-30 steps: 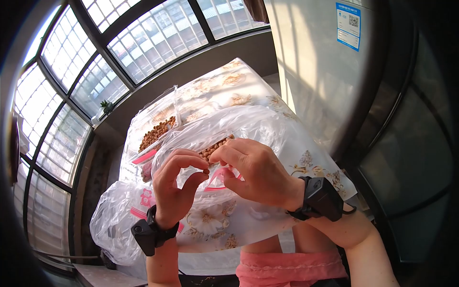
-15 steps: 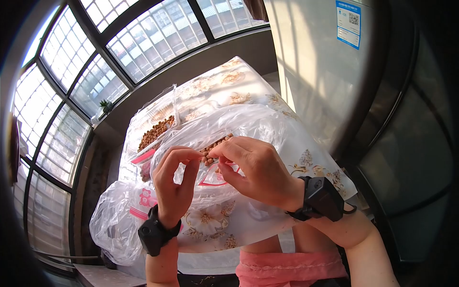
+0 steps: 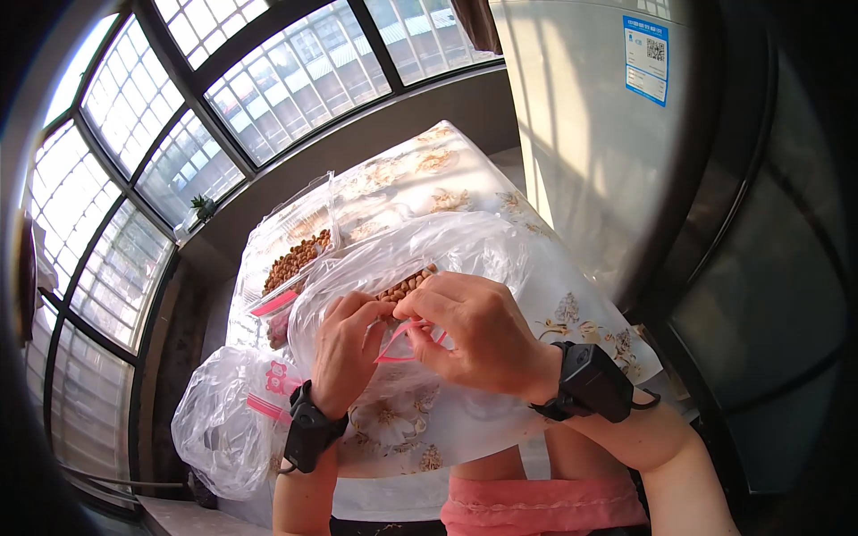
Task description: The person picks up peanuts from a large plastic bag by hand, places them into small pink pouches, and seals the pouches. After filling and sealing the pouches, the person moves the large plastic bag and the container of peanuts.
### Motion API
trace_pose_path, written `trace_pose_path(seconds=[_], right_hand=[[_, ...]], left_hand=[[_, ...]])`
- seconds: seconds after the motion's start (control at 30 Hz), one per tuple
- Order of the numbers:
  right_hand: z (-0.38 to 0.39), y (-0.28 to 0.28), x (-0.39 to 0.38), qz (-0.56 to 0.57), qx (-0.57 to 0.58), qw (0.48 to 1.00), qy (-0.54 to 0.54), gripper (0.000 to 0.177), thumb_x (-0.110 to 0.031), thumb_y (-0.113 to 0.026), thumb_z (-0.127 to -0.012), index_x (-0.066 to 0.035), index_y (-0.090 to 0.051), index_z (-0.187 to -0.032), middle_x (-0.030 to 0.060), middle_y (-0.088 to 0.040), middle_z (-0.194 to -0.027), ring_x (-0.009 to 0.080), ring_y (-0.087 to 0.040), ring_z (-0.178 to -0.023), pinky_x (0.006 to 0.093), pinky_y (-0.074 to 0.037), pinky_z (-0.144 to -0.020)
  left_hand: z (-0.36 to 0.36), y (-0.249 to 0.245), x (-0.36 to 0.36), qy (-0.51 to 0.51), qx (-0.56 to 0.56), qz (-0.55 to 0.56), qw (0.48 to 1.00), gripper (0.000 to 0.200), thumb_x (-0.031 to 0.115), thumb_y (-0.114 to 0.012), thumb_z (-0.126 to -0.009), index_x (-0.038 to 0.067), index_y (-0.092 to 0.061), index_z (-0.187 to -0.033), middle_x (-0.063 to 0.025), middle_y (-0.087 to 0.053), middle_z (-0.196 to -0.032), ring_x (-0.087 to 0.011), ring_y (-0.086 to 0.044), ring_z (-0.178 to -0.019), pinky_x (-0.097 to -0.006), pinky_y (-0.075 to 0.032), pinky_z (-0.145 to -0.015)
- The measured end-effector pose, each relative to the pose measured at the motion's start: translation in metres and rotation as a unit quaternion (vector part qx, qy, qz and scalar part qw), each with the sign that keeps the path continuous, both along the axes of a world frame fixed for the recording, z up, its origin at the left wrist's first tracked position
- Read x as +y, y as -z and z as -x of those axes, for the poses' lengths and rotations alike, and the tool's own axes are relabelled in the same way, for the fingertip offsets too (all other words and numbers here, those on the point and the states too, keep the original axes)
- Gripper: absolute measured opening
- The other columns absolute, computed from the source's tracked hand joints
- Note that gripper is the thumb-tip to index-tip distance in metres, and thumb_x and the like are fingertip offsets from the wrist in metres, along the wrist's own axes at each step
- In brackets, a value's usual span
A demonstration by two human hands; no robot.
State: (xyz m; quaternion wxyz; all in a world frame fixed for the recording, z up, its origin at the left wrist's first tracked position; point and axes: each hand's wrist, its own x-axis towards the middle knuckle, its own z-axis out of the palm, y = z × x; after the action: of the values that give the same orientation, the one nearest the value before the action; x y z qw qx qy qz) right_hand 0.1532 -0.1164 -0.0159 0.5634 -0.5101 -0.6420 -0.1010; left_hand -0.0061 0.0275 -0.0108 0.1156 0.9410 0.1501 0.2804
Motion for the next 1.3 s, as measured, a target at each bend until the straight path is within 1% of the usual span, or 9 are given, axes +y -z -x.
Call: trace_pose_path(seconds=[0.17, 0.3, 0.37, 0.47, 0.53, 0.63, 0.9, 1.07, 1.3], right_hand=[[-0.0004, 0.0017, 0.0009, -0.012, -0.015, 1.000, -0.005, 0.016, -0.004, -0.074, -0.079, -0.004, -0.070, -0.095, 0.0094, -0.068, -0.086, 0.0284, -0.069, -0.078, 0.0379, -0.057, -0.070], [0.0002, 0.0006, 0.0004, -0.010, -0.020, 1.000, -0.009, 0.016, -0.007, -0.075, -0.078, -0.005, -0.070, -0.093, 0.0093, -0.069, -0.086, 0.0287, -0.069, -0.078, 0.0386, -0.056, -0.070], [0.0006, 0.0003, 0.0001, -0.009, -0.021, 1.000, -0.010, 0.016, -0.007, -0.075, -0.078, -0.005, -0.070, -0.093, 0.0091, -0.069, -0.086, 0.0288, -0.069, -0.078, 0.0387, -0.056, -0.070], [0.0005, -0.0010, -0.0014, 0.000, -0.013, 1.000, -0.019, 0.017, -0.009, -0.075, -0.077, -0.005, -0.070, -0.093, 0.0093, -0.068, -0.086, 0.0295, -0.069, -0.078, 0.0391, -0.056, -0.070], [-0.0002, -0.0007, -0.0022, 0.012, -0.022, 1.000, -0.017, 0.019, -0.007, -0.077, -0.075, -0.004, -0.072, -0.093, 0.0109, -0.071, -0.087, 0.0299, -0.070, -0.080, 0.0369, -0.056, -0.071], [0.0003, 0.0003, -0.0008, -0.003, -0.025, 1.000, -0.019, 0.019, -0.011, -0.076, -0.076, -0.004, -0.070, -0.094, 0.0102, -0.068, -0.085, 0.0305, -0.068, -0.077, 0.0395, -0.056, -0.070], [0.0006, -0.0003, -0.0022, 0.007, -0.019, 0.999, -0.026, 0.020, -0.008, -0.078, -0.076, -0.004, -0.072, -0.095, 0.0110, -0.070, -0.088, 0.0304, -0.070, -0.080, 0.0374, -0.056, -0.072], [0.0010, -0.0001, -0.0012, -0.002, -0.020, 1.000, -0.024, 0.018, -0.011, -0.076, -0.078, -0.004, -0.071, -0.093, 0.0100, -0.069, -0.087, 0.0300, -0.069, -0.079, 0.0392, -0.056, -0.071], [0.0007, 0.0007, -0.0013, 0.007, -0.023, 0.999, -0.026, 0.019, -0.011, -0.077, -0.077, -0.004, -0.071, -0.094, 0.0104, -0.070, -0.088, 0.0302, -0.069, -0.079, 0.0385, -0.056, -0.071]], left_hand=[[0.0010, 0.0025, 0.0015, -0.003, 0.001, -0.006, 1.000, 0.015, 0.004, -0.068, -0.088, 0.003, -0.072, -0.102, -0.0127, -0.066, -0.098, -0.0351, -0.065, -0.091, -0.0429, -0.051, -0.079], [0.0000, 0.0008, -0.0010, 0.000, 0.006, -0.002, 1.000, 0.016, 0.005, -0.069, -0.088, 0.003, -0.072, -0.104, -0.0124, -0.065, -0.097, -0.0343, -0.065, -0.092, -0.0426, -0.051, -0.080], [-0.0027, -0.0004, -0.0053, -0.001, -0.015, 0.016, 1.000, 0.017, 0.004, -0.071, -0.083, 0.007, -0.073, -0.100, -0.0104, -0.064, -0.095, -0.0337, -0.064, -0.092, -0.0440, -0.051, -0.081], [-0.0035, 0.0034, -0.0029, 0.007, -0.009, 0.000, 1.000, 0.017, 0.004, -0.072, -0.083, 0.008, -0.073, -0.099, -0.0100, -0.064, -0.094, -0.0337, -0.064, -0.091, -0.0438, -0.051, -0.080], [-0.0018, 0.0042, -0.0005, 0.015, -0.001, 0.001, 1.000, 0.017, 0.004, -0.072, -0.082, 0.008, -0.073, -0.099, -0.0098, -0.064, -0.094, -0.0337, -0.064, -0.091, -0.0437, -0.051, -0.079], [-0.0009, 0.0070, 0.0025, 0.023, 0.007, -0.001, 1.000, 0.019, 0.004, -0.072, -0.082, 0.008, -0.072, -0.100, -0.0097, -0.064, -0.094, -0.0340, -0.064, -0.091, -0.0437, -0.051, -0.079], [-0.0033, 0.0046, -0.0024, 0.012, -0.006, 0.005, 1.000, 0.024, 0.003, -0.071, -0.081, 0.009, -0.071, -0.104, -0.0093, -0.064, -0.097, -0.0336, -0.064, -0.094, -0.0436, -0.052, -0.080], [-0.0031, 0.0037, -0.0026, 0.007, 0.021, -0.013, 1.000, 0.017, 0.003, -0.070, -0.083, 0.008, -0.069, -0.099, -0.0092, -0.063, -0.097, -0.0333, -0.063, -0.095, -0.0442, -0.052, -0.080], [-0.0025, 0.0058, 0.0002, 0.015, 0.013, -0.001, 1.000, 0.012, 0.004, -0.068, -0.085, 0.007, -0.068, -0.096, -0.0101, -0.063, -0.095, -0.0342, -0.063, -0.094, -0.0448, -0.051, -0.079]])
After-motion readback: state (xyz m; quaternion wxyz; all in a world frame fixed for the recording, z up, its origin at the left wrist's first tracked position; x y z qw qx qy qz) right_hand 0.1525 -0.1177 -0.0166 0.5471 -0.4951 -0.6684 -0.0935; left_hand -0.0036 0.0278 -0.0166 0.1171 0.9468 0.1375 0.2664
